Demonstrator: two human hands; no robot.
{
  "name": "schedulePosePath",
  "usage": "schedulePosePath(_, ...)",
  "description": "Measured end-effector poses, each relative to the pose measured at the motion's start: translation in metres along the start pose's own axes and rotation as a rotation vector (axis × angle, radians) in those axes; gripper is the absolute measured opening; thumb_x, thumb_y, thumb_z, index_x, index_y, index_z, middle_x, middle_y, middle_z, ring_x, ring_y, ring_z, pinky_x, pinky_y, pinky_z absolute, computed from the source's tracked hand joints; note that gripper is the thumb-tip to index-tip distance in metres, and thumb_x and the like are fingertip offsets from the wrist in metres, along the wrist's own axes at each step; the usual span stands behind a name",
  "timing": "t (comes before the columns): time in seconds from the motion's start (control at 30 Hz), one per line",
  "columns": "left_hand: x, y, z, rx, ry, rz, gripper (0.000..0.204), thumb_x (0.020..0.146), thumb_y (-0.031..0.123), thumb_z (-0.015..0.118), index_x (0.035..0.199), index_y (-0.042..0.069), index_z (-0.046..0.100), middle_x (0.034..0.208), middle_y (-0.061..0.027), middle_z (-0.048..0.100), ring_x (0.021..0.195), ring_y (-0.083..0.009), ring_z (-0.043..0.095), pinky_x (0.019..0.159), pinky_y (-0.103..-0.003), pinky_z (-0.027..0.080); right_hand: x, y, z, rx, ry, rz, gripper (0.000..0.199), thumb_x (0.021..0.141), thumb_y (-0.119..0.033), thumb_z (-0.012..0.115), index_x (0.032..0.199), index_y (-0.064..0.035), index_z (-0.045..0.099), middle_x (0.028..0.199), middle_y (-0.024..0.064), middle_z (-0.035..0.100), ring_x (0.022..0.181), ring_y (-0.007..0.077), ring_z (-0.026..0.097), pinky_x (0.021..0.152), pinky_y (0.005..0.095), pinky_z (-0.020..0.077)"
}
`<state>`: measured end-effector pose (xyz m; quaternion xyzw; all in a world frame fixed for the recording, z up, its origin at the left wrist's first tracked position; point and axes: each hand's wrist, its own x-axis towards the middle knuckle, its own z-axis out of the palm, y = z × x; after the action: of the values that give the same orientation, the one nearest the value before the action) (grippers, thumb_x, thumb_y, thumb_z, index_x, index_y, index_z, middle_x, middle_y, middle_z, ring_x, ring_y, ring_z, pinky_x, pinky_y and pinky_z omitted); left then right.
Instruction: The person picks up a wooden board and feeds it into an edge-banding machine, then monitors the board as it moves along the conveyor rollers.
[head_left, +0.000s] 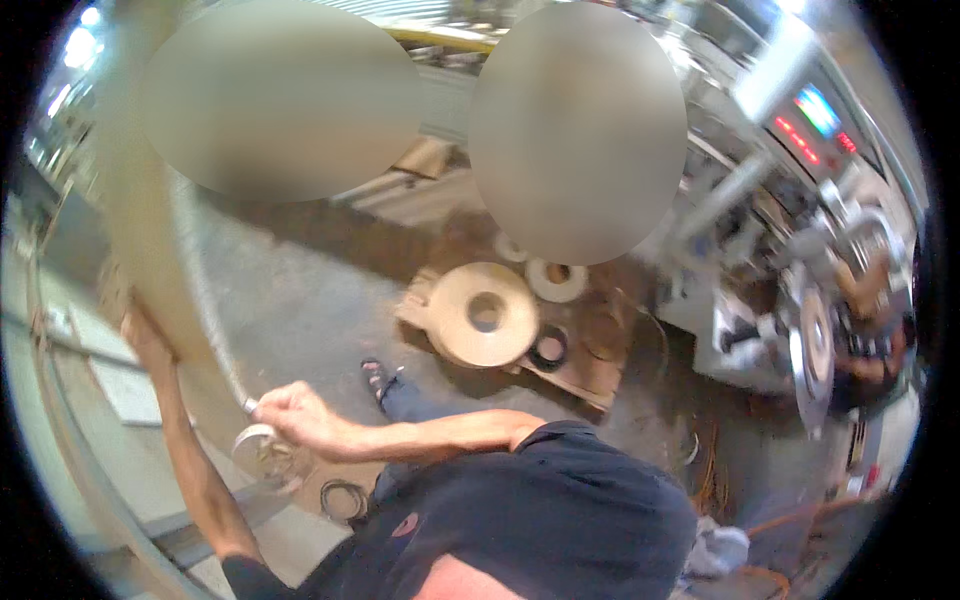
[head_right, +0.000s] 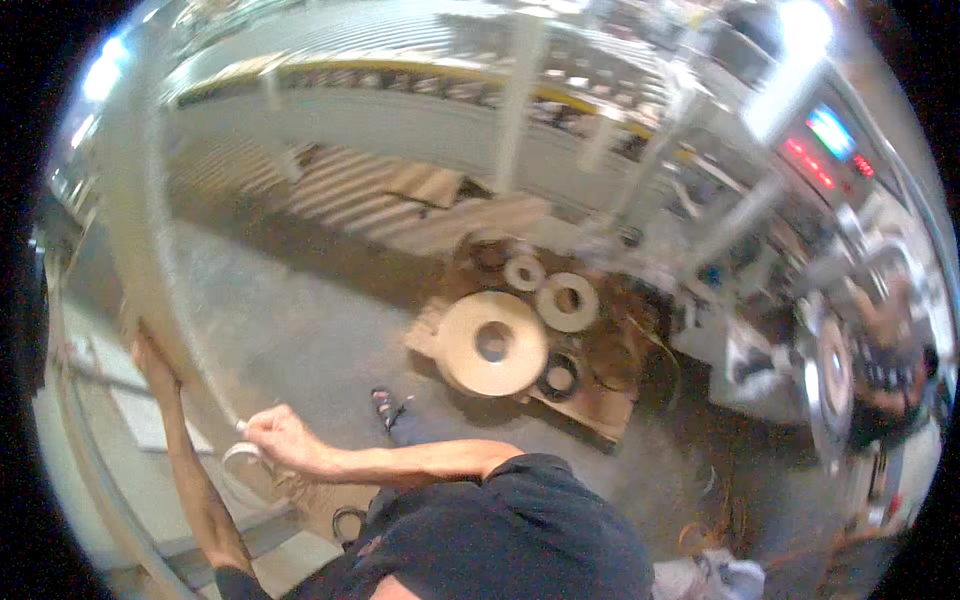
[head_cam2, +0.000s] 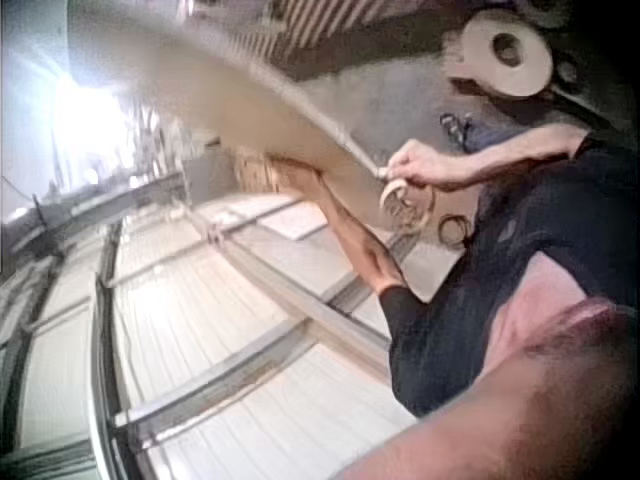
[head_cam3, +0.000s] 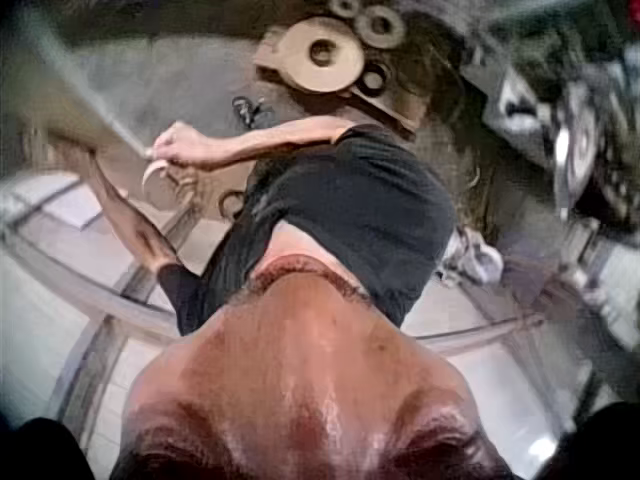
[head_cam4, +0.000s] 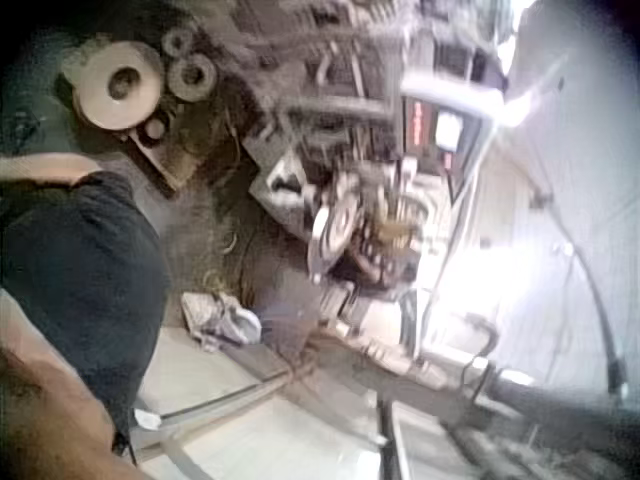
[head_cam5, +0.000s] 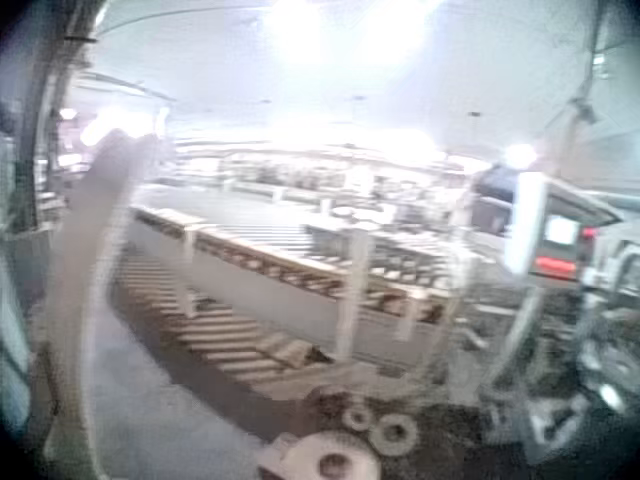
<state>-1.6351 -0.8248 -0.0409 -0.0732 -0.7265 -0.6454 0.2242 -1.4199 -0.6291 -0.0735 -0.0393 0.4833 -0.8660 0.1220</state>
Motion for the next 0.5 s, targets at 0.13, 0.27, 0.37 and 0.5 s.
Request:
schedulePosePath(0.13,0.147,-0.015,0.01,1.054,-0.083,0.405,0.036,0.099,0.021,0.044,0.127,0.001,0.056,0.114,-0.019,0.065,0.107,-0.0249,0.061,0.092,-0.036,0.046,0.076,-0.016,-0.005,-0.227,0.03,0.0,0.026,0.092,-0.024,0.058,0.076,-0.004,0.065,0.06,-0.0041,0.05,0.054,0.0048,0.042,0.047,0.0234,0.0318)
schedulePosePath(0.27,0.315,0.027,0.046,0.537,0.082,0.281,0.049,0.098,0.047,0.036,0.096,0.003,0.058,0.087,-0.0154,0.054,0.081,-0.0243,0.052,0.071,-0.037,0.04,0.177,-0.069,-0.009,-0.034,-0.009,0.242,0.028,0.092,-0.023,0.058,0.074,-0.0023,0.064,0.061,-0.0029,0.051,0.056,0.0062,0.042,0.049,0.0254,0.0311)
schedulePosePath(0.37,0.433,0.031,0.048,0.35,0.13,0.562,0.074,0.096,0.061,0.035,0.071,-0.003,0.063,0.054,-0.0113,0.052,0.054,-0.0174,0.05,0.049,-0.035,0.039,0.257,-0.049,-0.024,-0.097,0.037,0.197,0.027,0.093,-0.02,0.059,0.076,0.0001,0.065,0.063,-0.0026,0.051,0.06,0.0061,0.043,0.053,0.0245,0.0314)
schedulePosePath(0.5,0.583,0.063,-0.001,0.545,0.215,0.637,0.071,0.096,0.058,0.038,0.082,-0.006,0.065,0.06,-0.0171,0.056,0.058,-0.022,0.055,0.054,-0.037,0.042,0.357,-0.052,-0.03,-0.341,-0.084,0.194,0.03,0.094,-0.024,0.058,0.08,0.0012,0.066,0.065,-0.0023,0.055,0.061,0.007,0.046,0.054,0.0262,0.0363)
